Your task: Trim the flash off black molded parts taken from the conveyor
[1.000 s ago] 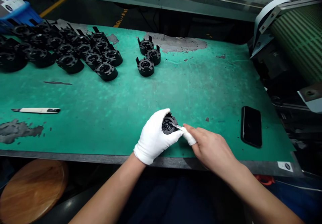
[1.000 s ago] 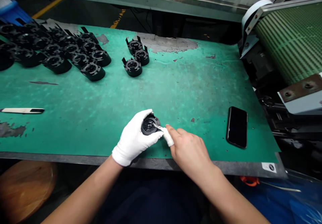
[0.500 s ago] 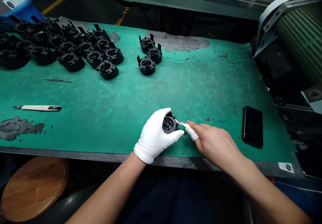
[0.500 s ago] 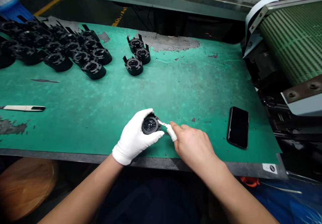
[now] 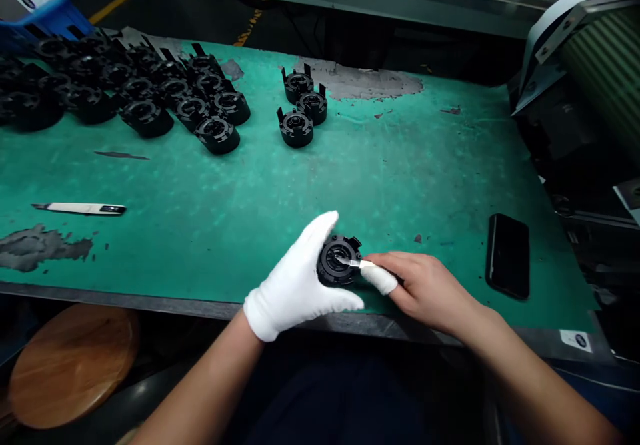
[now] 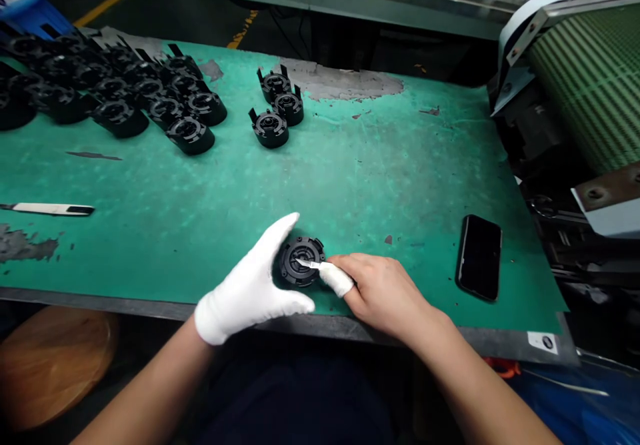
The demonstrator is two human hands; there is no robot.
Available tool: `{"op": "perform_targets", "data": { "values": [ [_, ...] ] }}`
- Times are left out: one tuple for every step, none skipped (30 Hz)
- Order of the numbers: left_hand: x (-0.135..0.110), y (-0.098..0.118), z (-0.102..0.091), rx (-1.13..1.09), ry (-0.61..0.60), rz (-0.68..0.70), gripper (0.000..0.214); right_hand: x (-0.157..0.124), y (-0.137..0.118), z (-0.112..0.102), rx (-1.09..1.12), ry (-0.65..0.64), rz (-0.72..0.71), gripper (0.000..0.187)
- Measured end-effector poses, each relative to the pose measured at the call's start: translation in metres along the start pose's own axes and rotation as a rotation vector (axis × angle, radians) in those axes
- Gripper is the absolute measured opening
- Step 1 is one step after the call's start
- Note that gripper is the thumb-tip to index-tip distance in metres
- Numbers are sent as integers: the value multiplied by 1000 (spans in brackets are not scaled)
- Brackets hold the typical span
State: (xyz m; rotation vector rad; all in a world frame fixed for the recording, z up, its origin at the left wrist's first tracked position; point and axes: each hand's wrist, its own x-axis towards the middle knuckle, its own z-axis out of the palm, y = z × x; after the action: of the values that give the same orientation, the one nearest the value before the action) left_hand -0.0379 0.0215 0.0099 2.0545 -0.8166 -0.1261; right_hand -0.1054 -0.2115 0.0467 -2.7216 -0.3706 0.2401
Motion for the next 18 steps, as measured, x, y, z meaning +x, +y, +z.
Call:
{"op": "perform_targets", "data": {
  "values": [
    [-2, -1, 8, -29, 30, -29, 121, 1, 0, 1, -6, -9, -2, 34],
    [-3, -1, 16, -53, 59, -53, 115, 2, 0, 2, -13, -14, -4, 34],
    [-4, -2, 22, -68, 78, -71, 110, 3, 1, 3, -19, -18, -7, 34],
    [-4, -3, 27, -74, 90, -82, 106, 3, 2, 4, -24, -22, -10, 34],
    [-3, -3, 30, -72, 97, -88, 103, 3, 4, 5, -26, -24, -14, 34],
    [-3, -3, 31, -65, 99, -89, 101, 3, 5, 6, -28, -26, -17, 34],
    [-2, -3, 31, -57, 98, -87, 100, 3, 6, 7, -31, -27, -16, 34],
    [-2, -3, 30, -49, 97, -84, 99, 3, 7, 8, -33, -30, -14, 34],
    [-1, -2, 29, -39, 98, -80, 98, 3, 7, 9, -36, -31, -10, 35],
    [-1, 0, 28, -30, 101, -75, 96, 4, 6, 10, -43, -30, -3, 35],
    [-1, 1, 28, -20, 109, -71, 95, 4, 6, 11, -52, -24, 12, 36],
    [0, 3, 28, -9, 125, -71, 93, 5, 5, 11, -64, -15, 34, 37],
    [0, 4, 30, 1, 147, -75, 92, 5, 3, 11, -76, -2, 59, 37],
    [-1, 5, 32, 10, 171, -80, 91, 4, 2, 11, -83, 7, 81, 37],
    [-1, 7, 34, 16, 193, -84, 90, 3, 1, 10, -84, 14, 99, 37],
    [-1, 7, 36, 20, 209, -86, 90, 2, 1, 9, -82, 15, 109, 37],
    [-2, 8, 38, 21, 217, -85, 90, 1, 0, 8, -80, 8, 108, 37],
    [-2, 8, 39, 21, 221, -83, 91, -1, -1, 6, -85, -4, 103, 37]
  ]
}}
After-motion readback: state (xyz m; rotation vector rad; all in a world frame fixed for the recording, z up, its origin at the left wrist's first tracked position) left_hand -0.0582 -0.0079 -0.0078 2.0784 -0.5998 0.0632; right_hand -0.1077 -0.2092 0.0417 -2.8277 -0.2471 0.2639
